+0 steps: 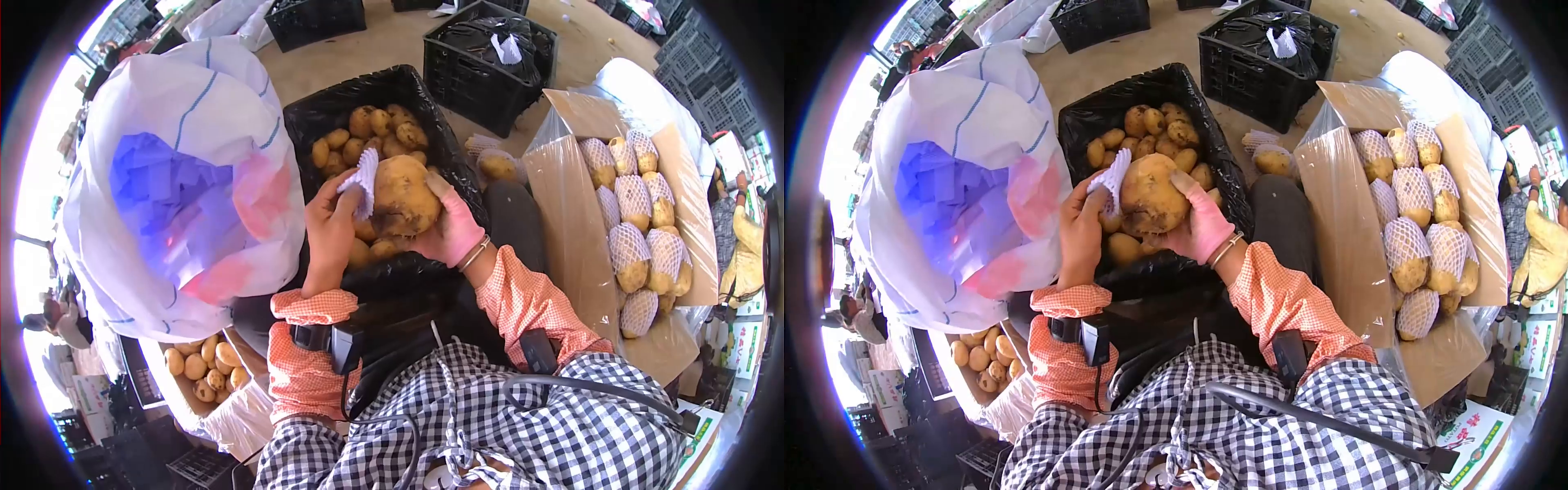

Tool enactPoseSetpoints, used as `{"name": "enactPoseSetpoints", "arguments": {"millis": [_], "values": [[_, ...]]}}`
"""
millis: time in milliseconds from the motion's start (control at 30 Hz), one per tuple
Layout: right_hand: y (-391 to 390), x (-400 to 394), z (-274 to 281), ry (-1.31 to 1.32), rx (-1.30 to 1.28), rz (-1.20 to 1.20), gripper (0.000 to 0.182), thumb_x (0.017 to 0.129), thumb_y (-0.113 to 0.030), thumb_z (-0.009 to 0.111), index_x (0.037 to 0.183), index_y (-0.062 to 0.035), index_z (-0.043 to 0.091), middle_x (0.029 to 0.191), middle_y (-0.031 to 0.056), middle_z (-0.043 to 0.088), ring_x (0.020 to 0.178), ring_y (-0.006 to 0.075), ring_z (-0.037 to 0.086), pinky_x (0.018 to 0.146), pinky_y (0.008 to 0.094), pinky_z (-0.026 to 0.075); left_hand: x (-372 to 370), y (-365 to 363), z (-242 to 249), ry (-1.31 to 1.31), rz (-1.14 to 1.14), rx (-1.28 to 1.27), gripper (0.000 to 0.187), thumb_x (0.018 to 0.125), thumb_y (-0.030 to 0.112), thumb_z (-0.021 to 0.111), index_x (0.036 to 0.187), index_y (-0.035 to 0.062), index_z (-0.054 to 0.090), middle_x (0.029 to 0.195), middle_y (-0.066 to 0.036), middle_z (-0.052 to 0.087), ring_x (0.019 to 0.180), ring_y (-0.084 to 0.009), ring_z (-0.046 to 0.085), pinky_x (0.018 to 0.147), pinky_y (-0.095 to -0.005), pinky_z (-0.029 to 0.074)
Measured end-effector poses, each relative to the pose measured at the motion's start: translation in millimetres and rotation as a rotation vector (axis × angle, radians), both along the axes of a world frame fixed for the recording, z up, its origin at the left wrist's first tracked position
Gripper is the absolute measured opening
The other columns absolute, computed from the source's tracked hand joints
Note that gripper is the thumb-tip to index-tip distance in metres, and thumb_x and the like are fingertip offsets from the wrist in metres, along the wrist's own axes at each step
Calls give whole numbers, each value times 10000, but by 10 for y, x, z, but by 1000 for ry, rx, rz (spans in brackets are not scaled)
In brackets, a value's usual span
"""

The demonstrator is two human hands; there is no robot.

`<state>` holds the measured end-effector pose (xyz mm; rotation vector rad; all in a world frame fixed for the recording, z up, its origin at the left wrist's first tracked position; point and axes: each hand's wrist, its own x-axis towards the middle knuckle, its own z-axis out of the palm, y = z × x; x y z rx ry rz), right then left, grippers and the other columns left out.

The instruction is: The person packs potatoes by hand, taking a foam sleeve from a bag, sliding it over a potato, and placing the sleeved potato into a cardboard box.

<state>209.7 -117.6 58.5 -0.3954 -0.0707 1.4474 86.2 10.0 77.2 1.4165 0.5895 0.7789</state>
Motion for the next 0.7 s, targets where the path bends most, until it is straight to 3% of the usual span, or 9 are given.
{"name": "enactPoseSetpoints", "arguments": {"millis": [67, 133, 333, 367, 433, 500, 533, 600, 700], "values": [[-12, -36, 16, -68, -42, -14, 591, 825, -438, 590, 1301, -129, 427, 1280, 93, 493, 1171, 280, 475, 973, 512, 361, 29, -51, -76, 37, 70, 58, 272, 825, -1, 564, 1092, -21, 609, 881, -31, 612, 756, -107, 553, 706, -226, 441], [-4, -102, 15, -218, -1, -109, 618, 805, -463, 610, 1293, -129, 433, 1271, 96, 499, 1162, 276, 483, 934, 490, 408, 38, -94, -145, 99, 139, 394, 235, 849, 16, 551, 1069, -45, 611, 927, -43, 614, 776, -95, 550, 696, -224, 439], [-124, 18, -153, -16, 15, -38, 635, 798, -534, 564, 1286, -145, 446, 1247, 97, 519, 1131, 274, 511, 946, 477, 411, -60, 0, -251, -195, 303, -3, 213, 897, 64, 502, 1065, -46, 575, 1024, -85, 635, 912, -190, 612, 829, -298, 479], [-108, -39, -78, 6, 62, -88, 498, 838, -412, 558, 1255, -154, 472, 1219, 65, 544, 1105, 269, 520, 916, 509, 410, -93, 28, -218, -210, 259, -136, 246, 900, 121, 491, 1083, -22, 572, 1047, -85, 627, 937, -195, 602, 855, -310, 466], [-139, -56, -169, -269, -80, -52, 500, 839, -383, 561, 1257, -125, 469, 1206, 55, 542, 1108, 241, 521, 919, 491, 419, -126, -130, -191, -368, 19, -658, 317, 904, 236, 470, 1121, 26, 567, 1091, -84, 612, 988, -205, 582, 906, -336, 440], [-50, -167, -49, -939, -56, -198, 640, 739, -218, 675, 1294, -49, 404, 1215, 99, 524, 1087, 219, 541, 926, 332, 445, -133, -363, -181, -553, -69, -1011, 389, 909, 351, 449, 1158, 74, 562, 1136, -83, 598, 1038, -215, 562, 958, -362, 415], [87, -246, -35, -1154, 28, -166, 752, 668, -225, 728, 1308, -37, 379, 1225, 109, 516, 1087, 219, 542, 928, 351, 443, -99, -452, -173, -619, -57, -1115, 426, 912, 408, 438, 1177, 98, 560, 1159, -83, 590, 1063, -220, 552, 984, -375, 402], [185, -410, 416, -2060, -67, -168, 917, 582, -529, 752, 1263, -11, 421, 1165, 158, 504, 1064, 304, 541, 892, 381, 452, -293, -384, -387, -773, -89, -1200, 442, 894, 421, 482, 1185, 96, 557, 1212, -65, 578, 1099, -203, 550, 990, -388, 399], [418, -758, 743, -2110, 353, -62, 1006, 603, -669, 684, 1297, 1, 398, 1186, 202, 460, 1078, 357, 506, 873, 400, 447, -926, -457, -129, -820, 74, -1237, 487, 881, 451, 486, 1220, 105, 537, 1200, -68, 582, 1111, -205, 551, 977, -416, 413]]}}
